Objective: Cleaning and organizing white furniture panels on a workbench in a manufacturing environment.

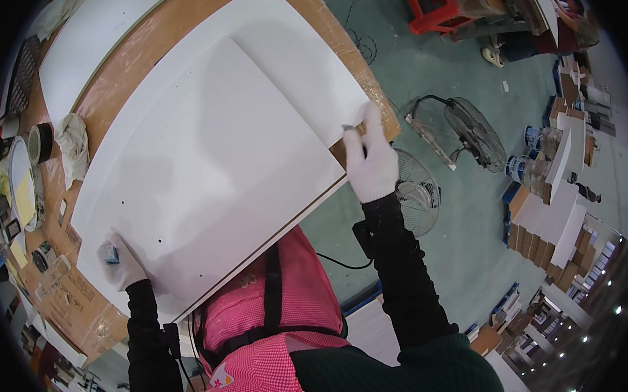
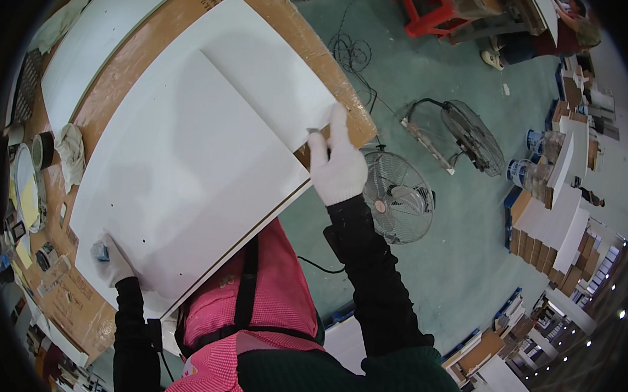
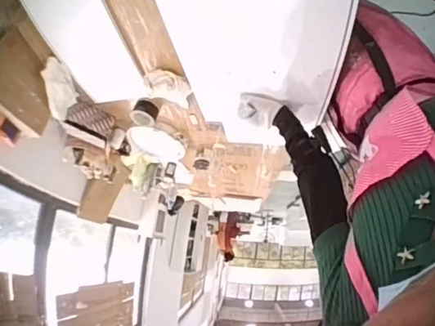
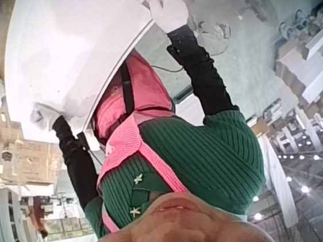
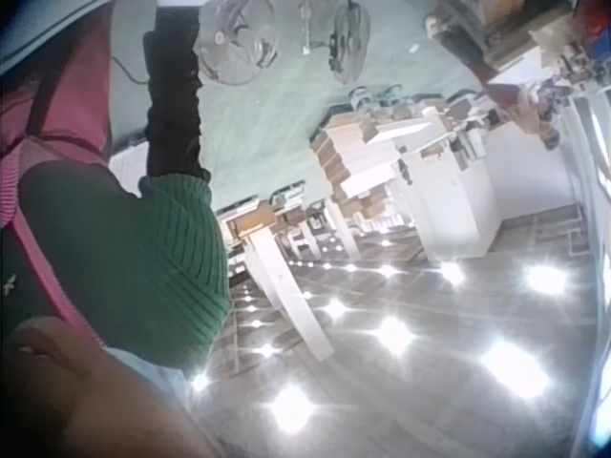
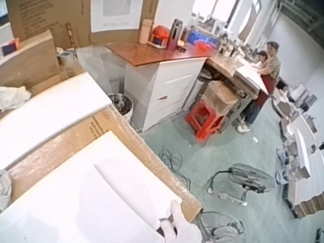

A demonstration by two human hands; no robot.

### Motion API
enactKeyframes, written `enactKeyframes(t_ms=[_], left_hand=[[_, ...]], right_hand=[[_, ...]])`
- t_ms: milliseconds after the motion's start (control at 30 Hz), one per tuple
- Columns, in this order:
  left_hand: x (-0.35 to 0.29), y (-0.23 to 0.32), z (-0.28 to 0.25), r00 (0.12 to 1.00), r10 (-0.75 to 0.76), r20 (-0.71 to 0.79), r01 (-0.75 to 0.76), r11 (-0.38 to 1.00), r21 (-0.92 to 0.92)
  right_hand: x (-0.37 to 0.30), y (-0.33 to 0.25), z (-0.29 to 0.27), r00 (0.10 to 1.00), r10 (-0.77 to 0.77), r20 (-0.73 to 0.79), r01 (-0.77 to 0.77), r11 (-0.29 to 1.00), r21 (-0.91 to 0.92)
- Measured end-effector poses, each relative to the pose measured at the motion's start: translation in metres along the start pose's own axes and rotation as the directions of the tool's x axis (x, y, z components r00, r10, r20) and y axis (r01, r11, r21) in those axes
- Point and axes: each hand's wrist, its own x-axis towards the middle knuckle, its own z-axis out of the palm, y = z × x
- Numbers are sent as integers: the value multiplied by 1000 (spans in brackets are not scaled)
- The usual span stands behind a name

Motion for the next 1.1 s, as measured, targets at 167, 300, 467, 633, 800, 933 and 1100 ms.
enactKeyframes(t_ms=[167, 300, 467, 633, 800, 933, 1100], left_hand=[[2, -4, -1, 1000, -25, -8, 25, 999, -31], [4, -10, 0, 1000, -17, -11, 16, 998, -58], [6, -17, -1, 1000, -18, -9, 18, 999, -35], [5, -17, -2, 999, -37, -4, 37, 999, -9], [6, -17, -1, 999, -48, -12, 47, 999, -16], [8, -20, -3, 997, -73, 14, 74, 997, -38], [2, 0, 0, 999, -53, -14, 53, 997, 52]], right_hand=[[-5, -1, 4, 1000, -5, 10, 5, 1000, 24], [0, -4, -1, 999, 22, 37, -20, 999, -37], [-4, 0, 3, 1000, 13, 14, -12, 1000, -28], [0, 0, 3, 997, -31, -73, 34, 999, 32], [-5, -7, 0, 996, 35, 80, -33, 999, -30], [13, 9, 0, 971, -99, -217, 94, 995, -33], [2, 7, 3, 982, -175, -70, 165, 978, -128]])
